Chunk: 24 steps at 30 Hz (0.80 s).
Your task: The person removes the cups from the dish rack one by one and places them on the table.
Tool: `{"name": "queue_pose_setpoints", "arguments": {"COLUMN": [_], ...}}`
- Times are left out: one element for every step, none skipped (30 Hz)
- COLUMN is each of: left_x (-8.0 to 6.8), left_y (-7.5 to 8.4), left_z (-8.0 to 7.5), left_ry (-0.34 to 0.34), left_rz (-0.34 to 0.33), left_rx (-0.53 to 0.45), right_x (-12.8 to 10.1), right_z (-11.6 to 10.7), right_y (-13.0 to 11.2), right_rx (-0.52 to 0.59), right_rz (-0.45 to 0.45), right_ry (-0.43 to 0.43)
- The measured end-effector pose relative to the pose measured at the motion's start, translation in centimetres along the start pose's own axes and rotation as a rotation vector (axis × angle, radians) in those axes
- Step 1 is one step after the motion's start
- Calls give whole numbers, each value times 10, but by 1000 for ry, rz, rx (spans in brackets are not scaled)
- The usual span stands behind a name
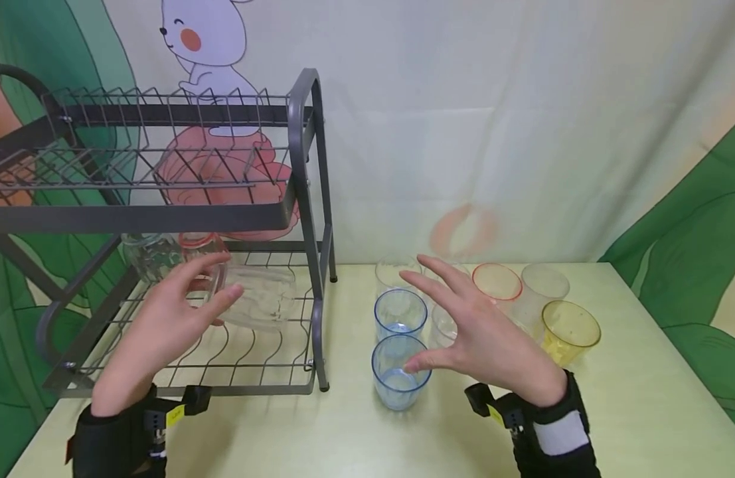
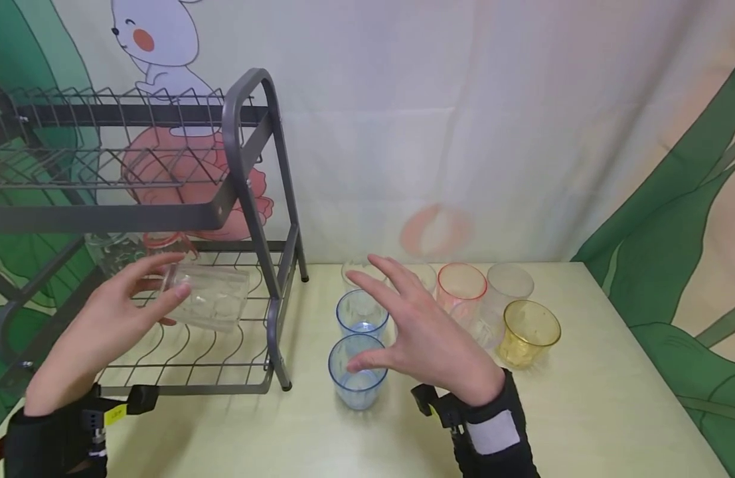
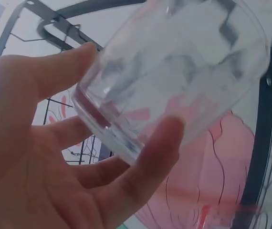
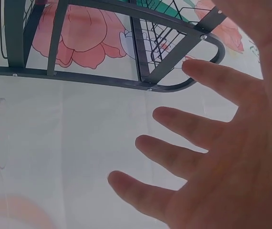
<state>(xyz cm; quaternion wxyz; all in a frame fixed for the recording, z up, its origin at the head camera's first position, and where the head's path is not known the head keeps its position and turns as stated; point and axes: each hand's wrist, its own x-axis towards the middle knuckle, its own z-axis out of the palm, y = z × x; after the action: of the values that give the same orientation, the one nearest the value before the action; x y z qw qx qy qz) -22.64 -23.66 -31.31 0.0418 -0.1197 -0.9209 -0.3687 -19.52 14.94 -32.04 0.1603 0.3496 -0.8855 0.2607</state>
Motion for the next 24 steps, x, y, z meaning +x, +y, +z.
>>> {"name": "queue_pose_setpoints", "arguments": {"left_x": [0, -1, -1, -2, -2, -3, -3, -4, -4, -4, -3, -3, -3, -2, -2, -2, -2, -1, -1, 0, 0, 1, 1, 2], "left_y": [0, 0, 0, 0, 0, 0, 1, 2, 3, 4, 5, 7, 8, 10, 11, 13, 14, 15, 17, 18, 19, 21, 22, 24], "left_z": [-1, -1, -2, -2, -2, -2, -2, -1, 0, 2, 3, 5, 6, 8, 9, 11, 12, 13, 15, 16, 18, 19, 21, 23], "left_ry": [-15, -33, -49, -64, -81, -98, -116, -133, -151, -168, -184, -200, -213, -223, -233, -242, -250, -257, -263, -269, -276, -286, -296, -306], "left_rz": [-2, -7, -7, -6, -2, 8, 14, 23, 30, 41, 54, 57, 58, 62, 61, 64, 61, 59, 62, 63, 63, 69, 69, 72], "left_rx": [-22, -43, -66, -87, -109, -132, -162, -183, -203, -221, -247, -273, -294, -304, -327, -350, -373, -391, -412, -433, -459, -479, -499, -519], "right_x": [1, 1, 2, 2, 3, 3, 3, 4, 4, 4, 4, 5, 5, 5, 6, 6, 6, 7, 7, 7, 8, 8, 9, 10], "right_z": [0, 0, 0, 1, 1, 1, 2, 2, 2, 3, 3, 3, 4, 4, 5, 5, 6, 6, 7, 7, 8, 9, 10, 11], "right_y": [-1, -2, -2, -3, -4, -4, -5, -5, -6, -6, -7, -7, -7, -8, -9, -10, -10, -11, -12, -13, -14, -14, -15, -16], "right_rx": [2, 7, 10, 13, 16, 19, 20, 20, 19, 19, 16, 13, 11, 10, 10, 11, 10, 14, 17, 19, 23, 26, 31, 38], "right_rz": [-3, -4, -4, -6, -9, -12, -17, -22, -28, -33, -40, -45, -51, -58, -63, -69, -76, -83, -91, -98, -104, -112, -121, -128], "right_ry": [2, 4, 6, 7, 8, 8, 8, 9, 10, 13, 16, 20, 24, 29, 33, 36, 38, 39, 40, 41, 42, 44, 46, 47]}}
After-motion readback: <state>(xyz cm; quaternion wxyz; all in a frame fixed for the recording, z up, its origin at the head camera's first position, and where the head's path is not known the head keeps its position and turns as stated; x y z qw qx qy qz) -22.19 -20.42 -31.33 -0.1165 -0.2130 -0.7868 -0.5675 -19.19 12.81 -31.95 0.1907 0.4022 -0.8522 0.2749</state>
